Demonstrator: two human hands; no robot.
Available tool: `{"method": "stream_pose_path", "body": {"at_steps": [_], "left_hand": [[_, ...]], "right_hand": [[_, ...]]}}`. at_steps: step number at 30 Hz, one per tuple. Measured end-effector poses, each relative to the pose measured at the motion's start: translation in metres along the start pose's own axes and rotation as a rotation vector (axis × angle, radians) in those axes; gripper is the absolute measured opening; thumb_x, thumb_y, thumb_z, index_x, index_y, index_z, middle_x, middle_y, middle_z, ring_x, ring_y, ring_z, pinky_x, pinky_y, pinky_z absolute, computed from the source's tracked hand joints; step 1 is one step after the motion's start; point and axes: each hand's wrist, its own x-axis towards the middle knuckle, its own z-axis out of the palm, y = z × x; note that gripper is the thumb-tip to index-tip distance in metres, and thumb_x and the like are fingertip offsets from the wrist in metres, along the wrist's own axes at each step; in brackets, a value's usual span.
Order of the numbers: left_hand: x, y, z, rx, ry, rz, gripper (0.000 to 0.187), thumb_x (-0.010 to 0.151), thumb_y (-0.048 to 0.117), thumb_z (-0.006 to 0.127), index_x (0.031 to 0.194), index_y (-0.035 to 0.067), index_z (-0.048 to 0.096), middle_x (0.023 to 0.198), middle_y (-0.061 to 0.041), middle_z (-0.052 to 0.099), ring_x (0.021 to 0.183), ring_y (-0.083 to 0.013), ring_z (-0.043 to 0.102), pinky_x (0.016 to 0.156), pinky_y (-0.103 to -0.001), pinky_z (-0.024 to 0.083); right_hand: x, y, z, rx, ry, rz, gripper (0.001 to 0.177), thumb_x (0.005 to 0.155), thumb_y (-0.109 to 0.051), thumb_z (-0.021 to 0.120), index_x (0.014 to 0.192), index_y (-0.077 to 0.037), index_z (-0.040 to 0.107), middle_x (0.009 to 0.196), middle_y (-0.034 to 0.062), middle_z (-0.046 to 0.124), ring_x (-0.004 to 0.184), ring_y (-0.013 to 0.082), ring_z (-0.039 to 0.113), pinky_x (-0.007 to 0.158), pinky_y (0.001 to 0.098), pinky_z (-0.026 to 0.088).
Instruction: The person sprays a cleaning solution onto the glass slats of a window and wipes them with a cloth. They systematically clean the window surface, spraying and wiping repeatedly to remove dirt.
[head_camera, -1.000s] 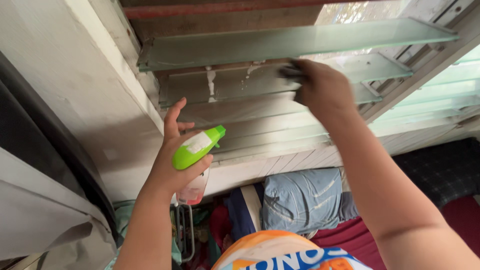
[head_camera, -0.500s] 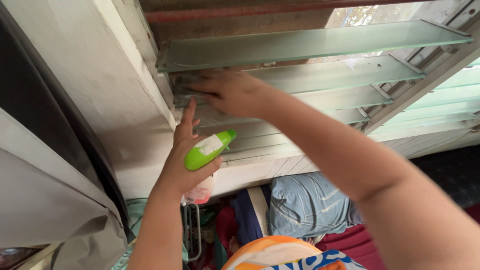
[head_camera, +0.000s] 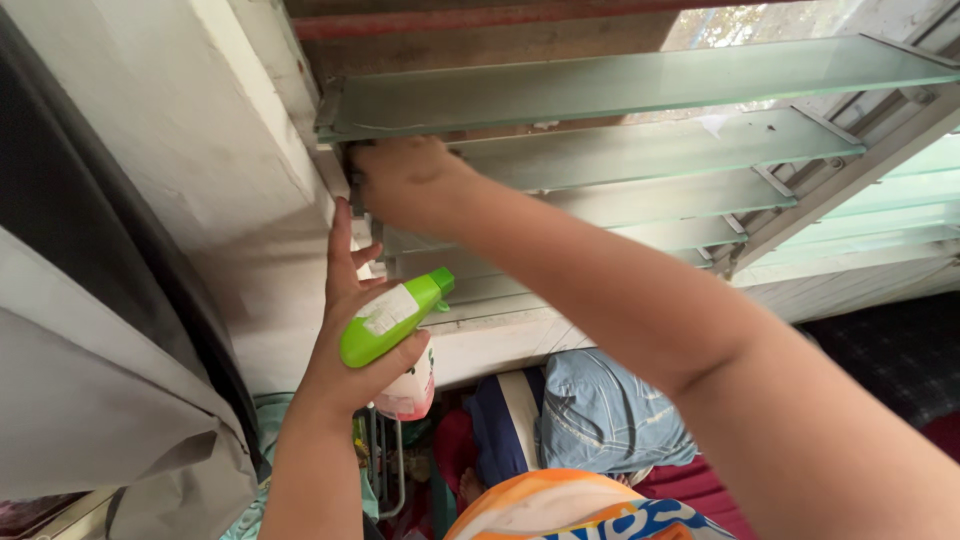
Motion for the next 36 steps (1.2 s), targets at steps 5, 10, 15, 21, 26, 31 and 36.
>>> {"method": "stream_pose_path", "body": {"at_steps": [5, 10, 15, 21, 26, 31, 36], "left_hand": [[0.007, -0.001, 0.007, -0.042, 0.029, -0.081, 0.102, 0.065, 0.016, 0.074, 0.160, 0.014, 0.035, 0.177, -0.011, -0.001, 0.146, -0.0348, 0.037, 0.110, -0.048, 0.044], [0.012, -0.014, 0.004, 0.061, -0.004, 0.138, 0.083, 0.075, 0.014, 0.074, 0.154, 0.011, 0.052, 0.183, -0.008, -0.002, 0.148, -0.0330, 0.042, 0.127, -0.052, 0.037], [0.008, -0.004, 0.002, 0.056, -0.007, -0.062, 0.056, 0.068, 0.019, 0.071, 0.122, 0.007, 0.073, 0.179, -0.010, 0.002, 0.126, -0.0301, 0.048, 0.103, -0.045, 0.049], [0.016, 0.004, 0.011, 0.010, -0.003, -0.087, 0.044, 0.067, 0.023, 0.070, 0.107, 0.007, 0.077, 0.176, -0.012, 0.008, 0.127, -0.0306, 0.044, 0.102, -0.044, 0.047], [0.029, 0.011, 0.025, 0.369, 0.004, 0.101, 0.042, 0.067, 0.023, 0.073, 0.106, 0.010, 0.082, 0.171, -0.013, 0.026, 0.143, -0.0407, 0.026, 0.120, -0.055, 0.023], [0.039, 0.004, 0.034, 0.447, -0.042, 0.174, 0.040, 0.069, 0.027, 0.075, 0.106, 0.012, 0.082, 0.168, -0.020, 0.032, 0.159, -0.0417, 0.013, 0.125, -0.057, 0.003], [0.036, -0.010, 0.037, 0.008, -0.090, -0.292, 0.046, 0.070, 0.037, 0.076, 0.114, 0.025, 0.074, 0.151, -0.030, 0.048, 0.140, -0.0439, 0.043, 0.119, -0.049, 0.027]], "right_hand": [[-0.038, 0.003, -0.025, 0.154, 0.077, -0.160, 0.037, 0.085, -0.014, 0.058, 0.119, -0.012, 0.072, 0.122, 0.0152, 0.069, 0.115, 0.0368, 0.064, 0.097, 0.0483, 0.051], [-0.047, 0.030, -0.040, 0.165, 0.052, -0.200, 0.047, 0.086, -0.010, 0.057, 0.131, -0.013, 0.069, 0.134, 0.0185, 0.063, 0.121, 0.0376, 0.059, 0.102, 0.0474, 0.047], [-0.021, -0.001, -0.023, 0.147, 0.003, -0.029, 0.039, 0.090, -0.017, 0.058, 0.128, -0.020, 0.067, 0.125, 0.0080, 0.069, 0.114, 0.0303, 0.069, 0.100, 0.0434, 0.055], [-0.079, 0.029, -0.039, 0.261, 0.112, -0.318, 0.041, 0.084, -0.010, 0.063, 0.123, -0.021, 0.073, 0.137, 0.0113, 0.066, 0.113, 0.0330, 0.068, 0.095, 0.0458, 0.057], [-0.119, 0.113, -0.085, 0.499, -0.132, 0.443, 0.054, 0.082, -0.003, 0.052, 0.130, -0.025, 0.065, 0.122, 0.0052, 0.074, 0.097, 0.0254, 0.077, 0.076, 0.0413, 0.066], [-0.111, 0.100, -0.063, -0.004, -0.053, 0.379, 0.027, 0.094, -0.021, 0.063, 0.117, -0.021, 0.076, 0.112, 0.0069, 0.078, 0.097, 0.0285, 0.074, 0.089, 0.0421, 0.059], [-0.131, 0.067, -0.044, -0.068, 0.481, -0.212, 0.034, 0.086, -0.026, 0.069, 0.120, -0.022, 0.074, 0.113, 0.0100, 0.072, 0.102, 0.0309, 0.071, 0.082, 0.0470, 0.055]]}}
